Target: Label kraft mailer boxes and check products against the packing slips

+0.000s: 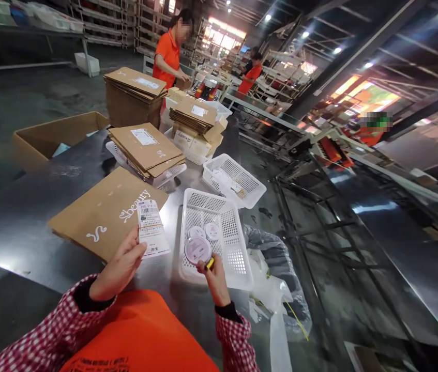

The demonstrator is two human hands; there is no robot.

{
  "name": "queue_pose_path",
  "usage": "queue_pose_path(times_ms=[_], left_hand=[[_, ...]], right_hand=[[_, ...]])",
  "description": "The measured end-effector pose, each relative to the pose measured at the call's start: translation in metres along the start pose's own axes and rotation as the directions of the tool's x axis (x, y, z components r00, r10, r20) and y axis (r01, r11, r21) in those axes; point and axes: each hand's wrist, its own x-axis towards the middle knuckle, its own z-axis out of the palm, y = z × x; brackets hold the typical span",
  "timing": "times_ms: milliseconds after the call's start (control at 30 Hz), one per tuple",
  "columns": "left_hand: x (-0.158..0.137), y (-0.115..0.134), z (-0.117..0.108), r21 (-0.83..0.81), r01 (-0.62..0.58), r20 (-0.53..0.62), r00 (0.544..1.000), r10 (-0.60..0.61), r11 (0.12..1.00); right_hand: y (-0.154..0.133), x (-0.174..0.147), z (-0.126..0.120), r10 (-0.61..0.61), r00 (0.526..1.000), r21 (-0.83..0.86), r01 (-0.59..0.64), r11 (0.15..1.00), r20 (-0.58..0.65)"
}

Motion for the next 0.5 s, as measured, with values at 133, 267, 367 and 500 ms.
queue_pose_path(times_ms=[133,267,367,500], left_hand=[[-0.005,0.002,-0.013,0.034,0.047,-0.085,0.995,-0.044,0.998],[-0.006,-0.001,-0.022,0.027,0.031,-0.232,0.973,-0.024,0.999],[-0.011,-0.005,-0.025,0.008,0.002,-0.332,0.943,0.001,1.0],[-0.025,-0.004,-0.031,0.045,-0.044,-0.502,0.863,0.061,0.998]], right_hand=[[0.031,0.037,-0.034,0.034,0.999,-0.487,-0.048,0.872,-0.037],[0.046,0.062,-0.056,0.072,0.997,-0.59,-0.047,0.806,0.018],[0.051,0.06,-0.067,0.007,0.997,-0.628,0.043,0.777,0.077],[0.073,0.033,-0.067,-0.031,0.924,-0.627,0.282,0.726,0.38]])
